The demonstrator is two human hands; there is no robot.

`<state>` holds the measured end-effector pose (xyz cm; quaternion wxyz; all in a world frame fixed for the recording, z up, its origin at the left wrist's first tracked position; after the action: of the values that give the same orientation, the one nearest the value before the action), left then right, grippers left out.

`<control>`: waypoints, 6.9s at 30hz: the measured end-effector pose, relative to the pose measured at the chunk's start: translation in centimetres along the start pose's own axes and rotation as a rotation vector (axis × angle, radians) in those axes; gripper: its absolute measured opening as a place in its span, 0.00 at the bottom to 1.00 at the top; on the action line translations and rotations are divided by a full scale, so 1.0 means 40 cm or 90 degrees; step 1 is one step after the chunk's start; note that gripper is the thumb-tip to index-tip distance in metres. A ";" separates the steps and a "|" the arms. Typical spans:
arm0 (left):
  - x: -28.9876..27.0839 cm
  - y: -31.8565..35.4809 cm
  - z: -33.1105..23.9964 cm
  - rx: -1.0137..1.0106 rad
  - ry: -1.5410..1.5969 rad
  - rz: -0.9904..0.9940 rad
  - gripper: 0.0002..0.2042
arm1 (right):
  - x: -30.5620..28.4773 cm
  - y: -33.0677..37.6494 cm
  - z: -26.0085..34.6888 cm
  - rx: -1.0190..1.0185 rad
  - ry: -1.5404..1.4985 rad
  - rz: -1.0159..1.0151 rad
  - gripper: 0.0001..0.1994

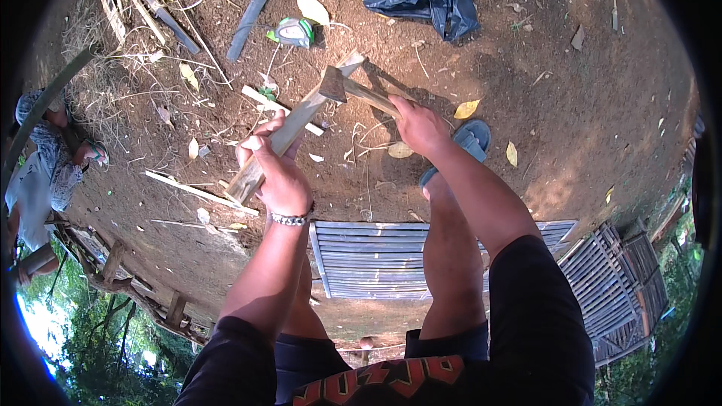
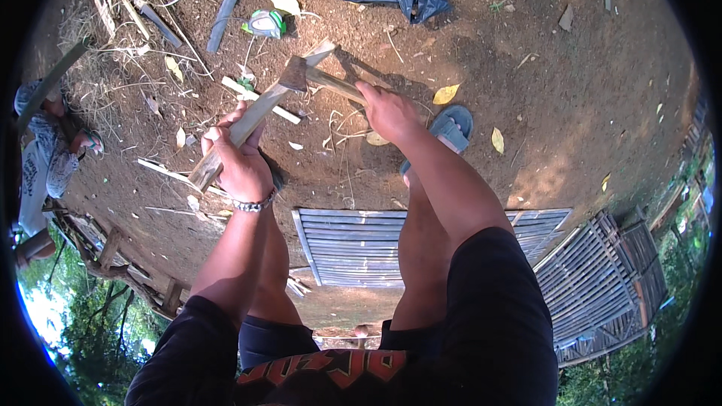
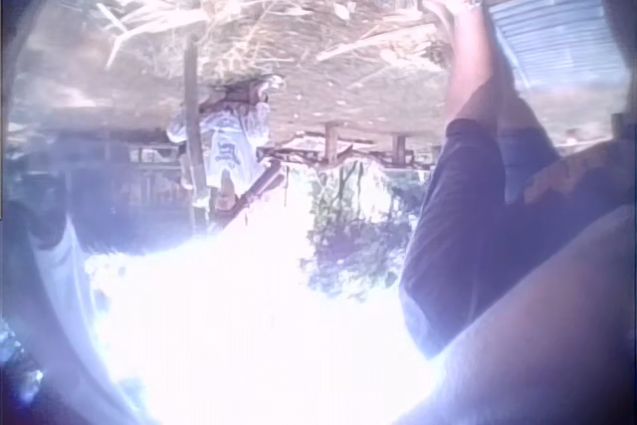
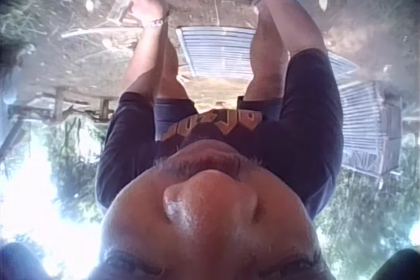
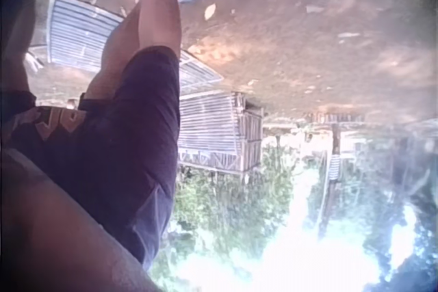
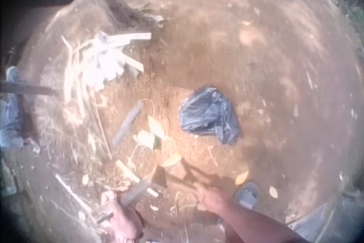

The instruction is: The person gathers and organizes thin bamboo strips on the ground, then uses a wooden mallet to split a larger bamboo piece against a vertical post. The person also walks to a work area where others are processing bamboo and places the split pieces on the ground.

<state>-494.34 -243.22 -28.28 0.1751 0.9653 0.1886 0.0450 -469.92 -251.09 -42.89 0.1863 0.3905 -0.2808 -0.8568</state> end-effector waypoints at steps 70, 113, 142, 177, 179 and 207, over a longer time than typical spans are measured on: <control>0.169 0.624 -1.031 -0.148 -0.782 1.279 0.17 | -0.818 1.304 0.538 0.226 -0.437 -0.609 0.23; 0.135 0.608 -1.355 -0.351 -0.381 0.958 0.16 | -1.090 1.508 0.759 0.122 -0.034 -0.523 0.15; 0.236 0.747 -1.480 -0.257 -0.330 1.017 0.11 | -1.268 1.585 0.943 -0.133 0.399 -0.636 0.09; -0.143 0.326 -1.068 -0.006 -0.938 0.848 0.13 | -0.367 1.850 0.138 0.652 -0.212 -0.126 0.17; -0.202 0.290 -1.044 -0.031 -0.970 0.807 0.13 | -0.364 1.861 0.176 0.587 -0.235 -0.124 0.15; -0.396 0.145 -0.760 0.212 -1.123 1.031 0.16 | -0.526 1.421 0.137 0.476 -0.144 0.002 0.12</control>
<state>-511.62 -244.51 1.87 0.0380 0.5134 -0.6516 -0.5572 -455.33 -281.87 7.56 0.0003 0.3337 -0.5931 -0.7327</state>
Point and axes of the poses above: each hand's wrist, its own y-axis away from the middle knuckle, its own x-axis out of the palm, z = x × y, the point moved 7 cm from there along -y, towards the middle knuckle
